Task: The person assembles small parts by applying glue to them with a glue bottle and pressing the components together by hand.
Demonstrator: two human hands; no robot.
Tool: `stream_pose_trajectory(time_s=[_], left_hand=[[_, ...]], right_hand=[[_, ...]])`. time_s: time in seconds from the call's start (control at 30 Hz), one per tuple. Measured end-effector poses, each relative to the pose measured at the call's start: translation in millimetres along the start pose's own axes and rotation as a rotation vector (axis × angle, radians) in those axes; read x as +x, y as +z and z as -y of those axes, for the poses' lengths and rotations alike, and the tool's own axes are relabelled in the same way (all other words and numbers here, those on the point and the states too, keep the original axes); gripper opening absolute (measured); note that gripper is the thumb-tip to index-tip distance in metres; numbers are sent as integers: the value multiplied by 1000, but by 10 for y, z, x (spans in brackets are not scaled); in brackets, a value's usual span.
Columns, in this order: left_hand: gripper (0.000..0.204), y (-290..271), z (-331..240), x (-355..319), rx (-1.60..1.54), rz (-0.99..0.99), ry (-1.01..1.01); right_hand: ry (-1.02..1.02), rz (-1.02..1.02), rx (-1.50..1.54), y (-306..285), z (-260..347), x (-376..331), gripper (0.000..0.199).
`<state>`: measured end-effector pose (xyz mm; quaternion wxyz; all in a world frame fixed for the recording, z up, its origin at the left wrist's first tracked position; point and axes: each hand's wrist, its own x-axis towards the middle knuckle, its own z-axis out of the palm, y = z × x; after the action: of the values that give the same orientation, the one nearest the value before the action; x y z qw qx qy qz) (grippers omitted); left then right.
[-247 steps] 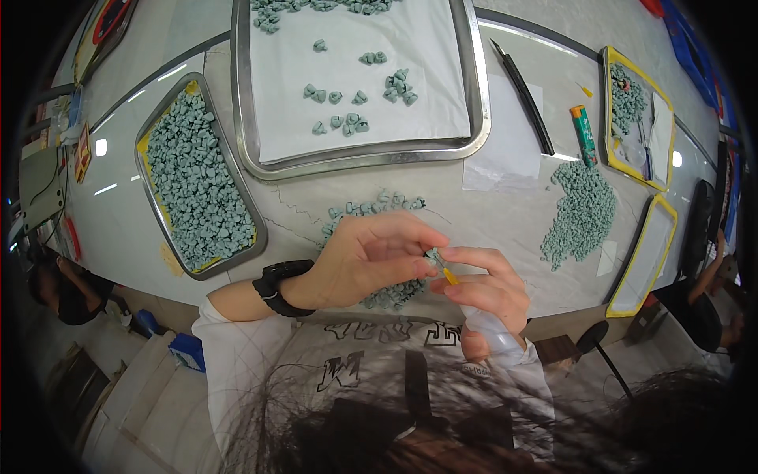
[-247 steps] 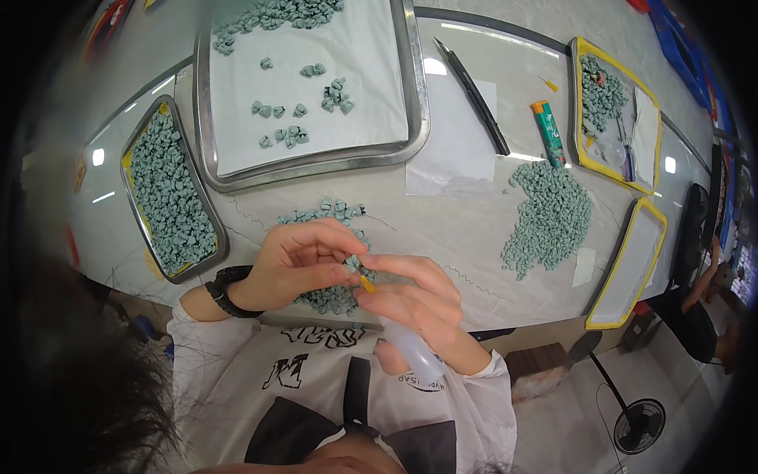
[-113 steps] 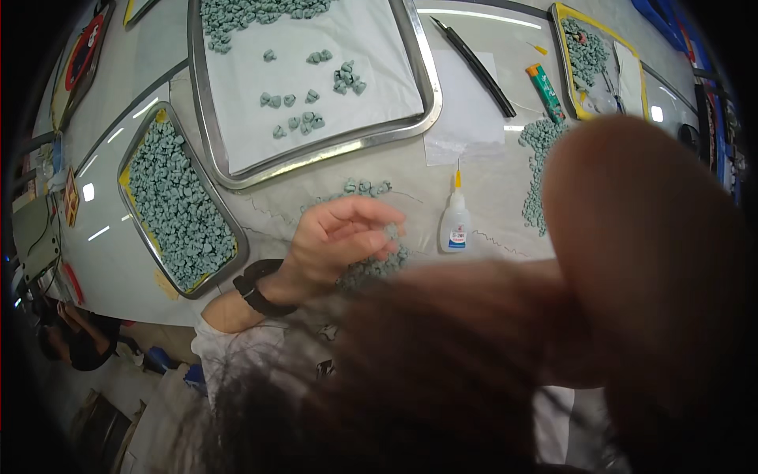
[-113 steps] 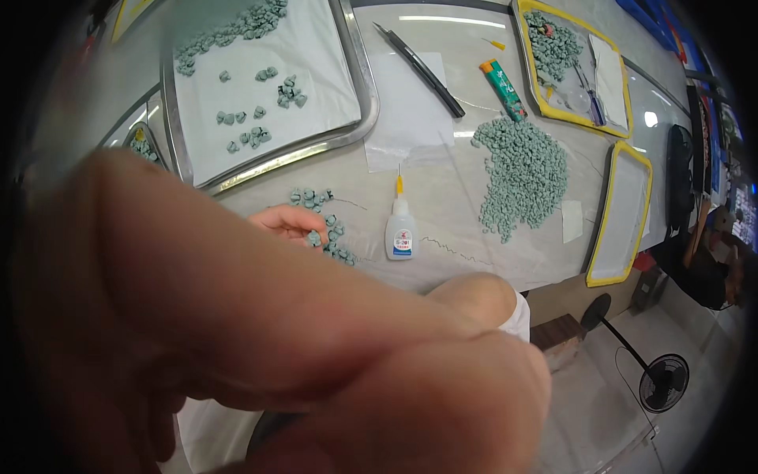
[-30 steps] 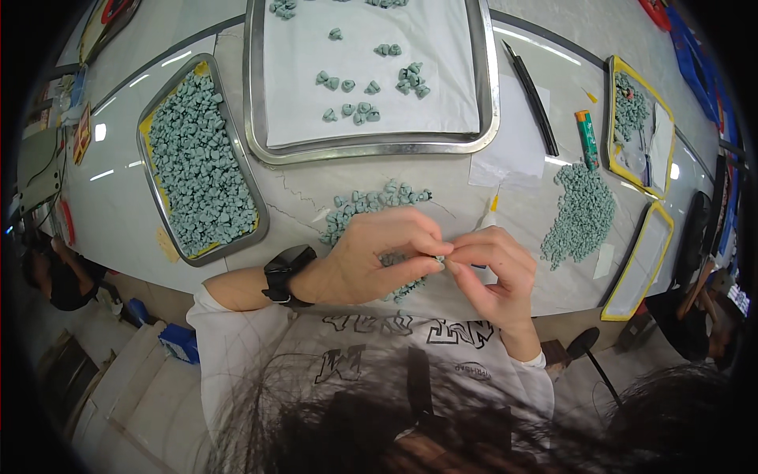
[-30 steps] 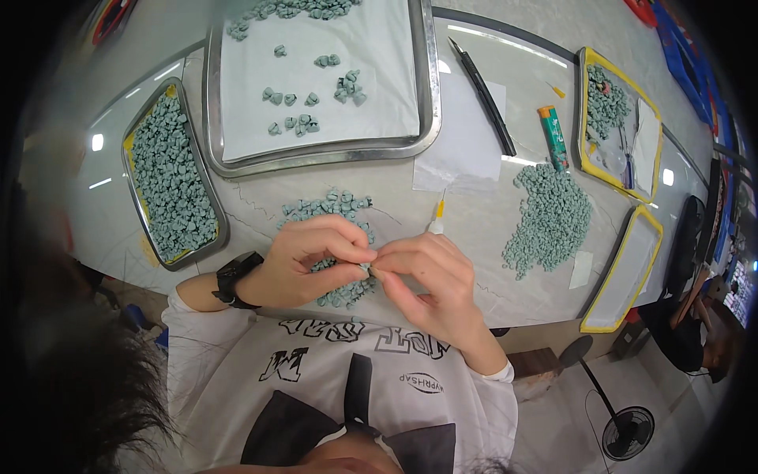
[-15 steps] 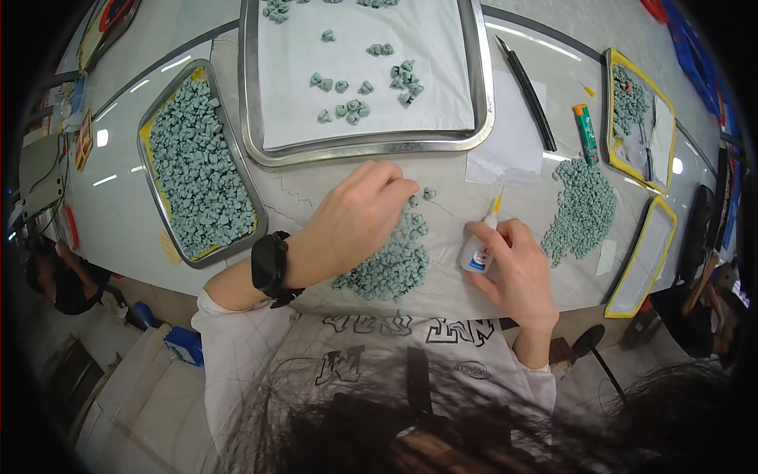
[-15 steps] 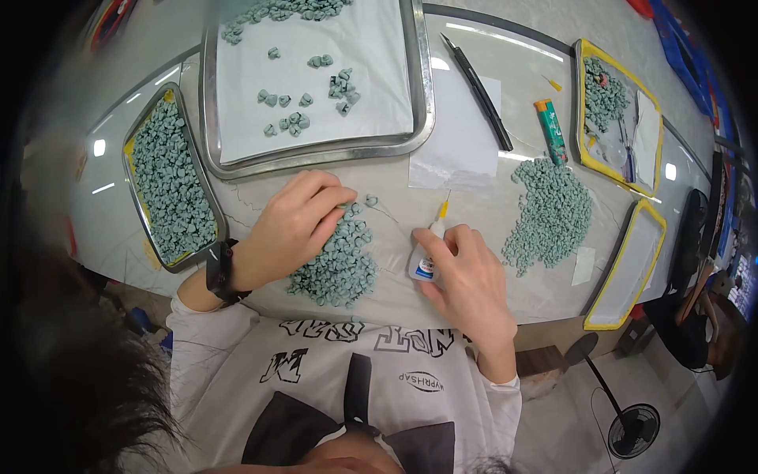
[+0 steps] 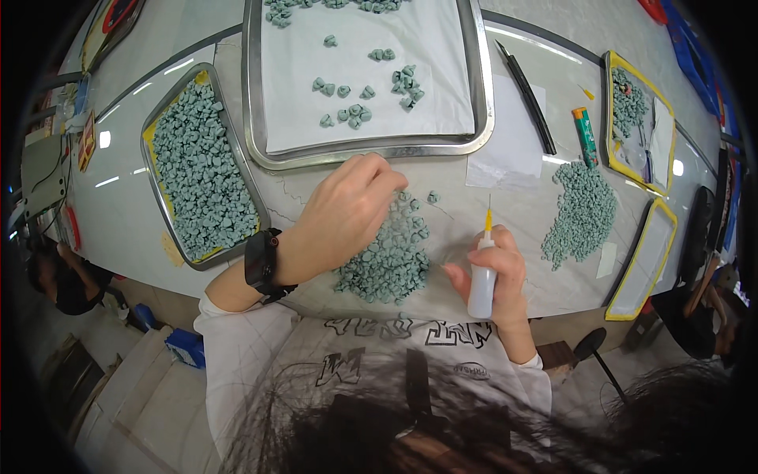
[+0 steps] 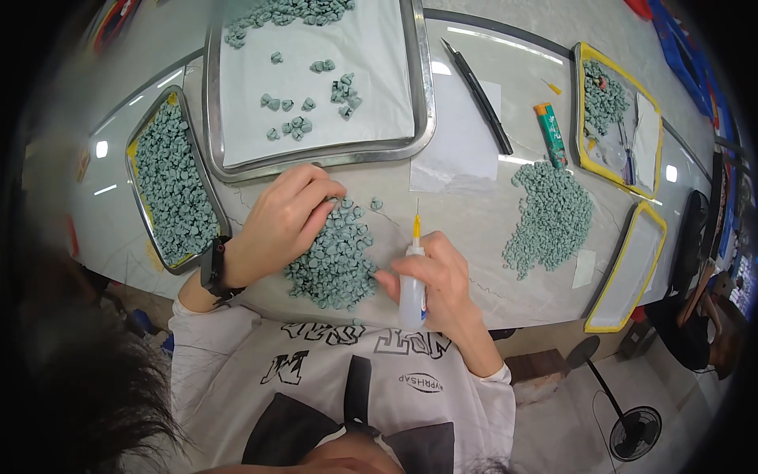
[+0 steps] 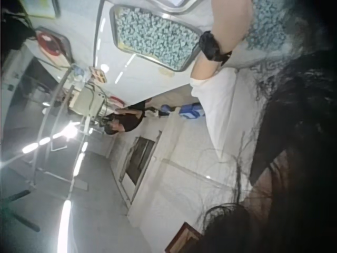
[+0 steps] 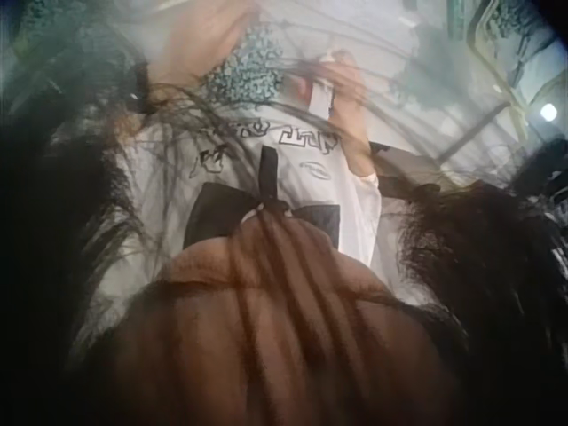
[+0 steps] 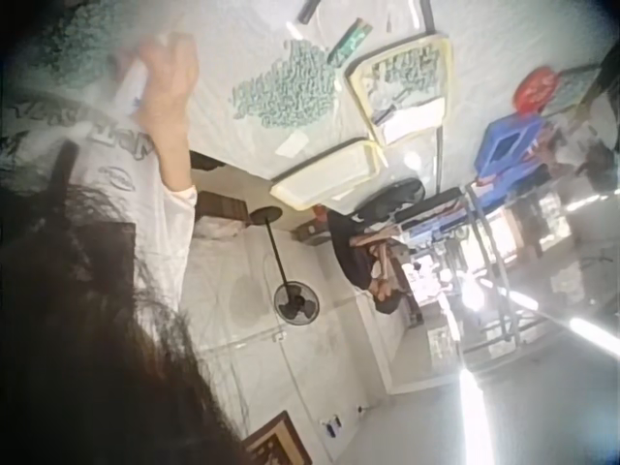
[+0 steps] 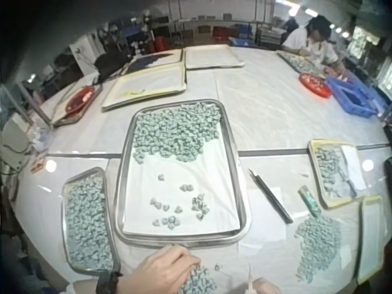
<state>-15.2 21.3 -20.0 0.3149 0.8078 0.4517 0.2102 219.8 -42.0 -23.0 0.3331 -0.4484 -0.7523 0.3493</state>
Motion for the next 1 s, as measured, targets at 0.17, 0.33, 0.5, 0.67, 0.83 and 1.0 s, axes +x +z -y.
stream_pose_trajectory(time_s=[0.17,0.33,0.5,0.67,0.83,1.0], left_hand=[[17,-252,-299,-16,-594,135,-107],[17,-133,-253,-67,-1248,241,-224],[25,-99,-291,-96,-1501,302,-513],[29,-102,-307,-91,-1439,306,-558],[32,-96,-306,-95,-1419,320,-562],[31,-63,-285,-115,-1454,317,-548]], right_hand=[[-172,-241,245,19,84,55,38],[-274,-209,239,-12,163,92,51],[-315,-168,269,-18,187,99,64],[-262,-219,366,-23,239,118,66],[-302,-153,390,0,125,66,67],[-231,-180,367,3,205,94,56]])
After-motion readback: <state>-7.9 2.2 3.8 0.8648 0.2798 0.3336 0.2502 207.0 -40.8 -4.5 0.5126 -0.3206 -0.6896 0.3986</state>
